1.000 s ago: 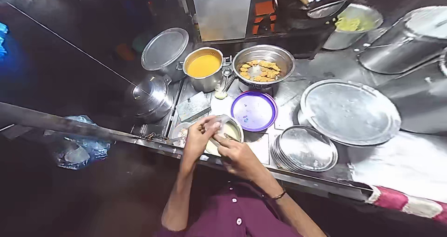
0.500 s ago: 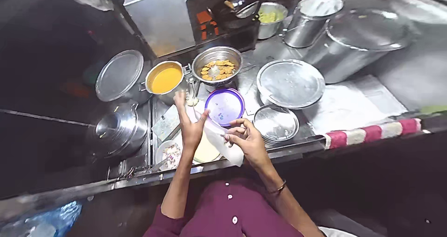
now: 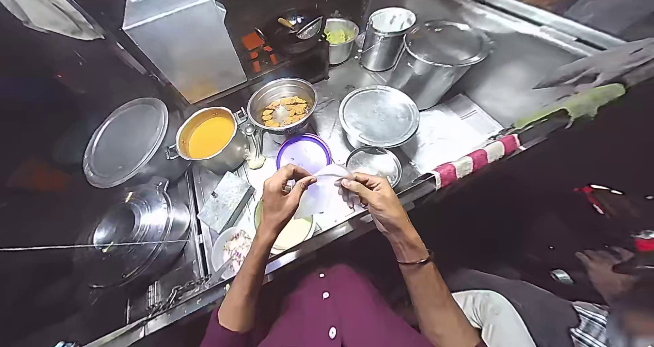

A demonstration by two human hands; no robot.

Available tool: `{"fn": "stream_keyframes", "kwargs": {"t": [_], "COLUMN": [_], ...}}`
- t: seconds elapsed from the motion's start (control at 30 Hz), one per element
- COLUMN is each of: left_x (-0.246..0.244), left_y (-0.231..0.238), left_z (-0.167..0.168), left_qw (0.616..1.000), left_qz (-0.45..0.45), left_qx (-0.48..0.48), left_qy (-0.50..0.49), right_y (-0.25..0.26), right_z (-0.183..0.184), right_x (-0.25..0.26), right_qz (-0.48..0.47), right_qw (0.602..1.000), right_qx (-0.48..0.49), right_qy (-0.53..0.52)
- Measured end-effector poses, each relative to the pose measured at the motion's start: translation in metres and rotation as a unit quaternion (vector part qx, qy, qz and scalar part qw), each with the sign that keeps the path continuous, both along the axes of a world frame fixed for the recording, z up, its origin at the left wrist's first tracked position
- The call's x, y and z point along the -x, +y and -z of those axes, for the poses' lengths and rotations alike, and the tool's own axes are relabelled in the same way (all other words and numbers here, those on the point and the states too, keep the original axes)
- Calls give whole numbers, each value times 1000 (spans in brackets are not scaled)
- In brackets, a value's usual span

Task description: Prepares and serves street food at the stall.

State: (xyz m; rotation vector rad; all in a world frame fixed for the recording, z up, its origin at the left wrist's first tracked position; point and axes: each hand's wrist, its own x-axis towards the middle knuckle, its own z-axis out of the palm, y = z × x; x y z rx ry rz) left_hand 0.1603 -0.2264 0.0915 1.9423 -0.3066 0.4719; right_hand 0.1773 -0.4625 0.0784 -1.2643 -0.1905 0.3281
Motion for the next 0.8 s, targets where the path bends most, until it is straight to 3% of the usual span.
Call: {"fn": "stream_keyframes", "kwargs": {"t": [0.1,0.17,0.27,0.37,0.43,0.57,0.67,0.73,0.8], "left_x": [8,17,27,31,33,35,20,11,7], "left_y": [-2,-10,-30,-30,-21,-32,-39,-28,-22], "left_z": [-3,-8,-2,9,8,-1,9,18,18], "left_qw": [989,990,999,988,982,979,959,947,934], "left_qz": [-97,-78,39,-12,-39,16,-86,-170,-179], "left_qx": [-96,-88,35,154,184,139,250,264,293], "left_qy": [-59,-78,-3,5,27,149,102,68,104], "right_y": [8,17,36,40,35,48,49,43,40], "right_z": [-1,-3,-4,-1,0,1,-3,-4,0], "right_x": [7,10,18,19,15,21,22,21,22], "right_qz": [59,114,121,128,153,132,137,133,120], "right_qw": [998,993,992,975,962,989,981,971,969], "right_qx": [-8,7,-20,-176,-223,-72,-134,-195,-212], "right_qy": [-5,0,4,38,44,5,26,38,35]}}
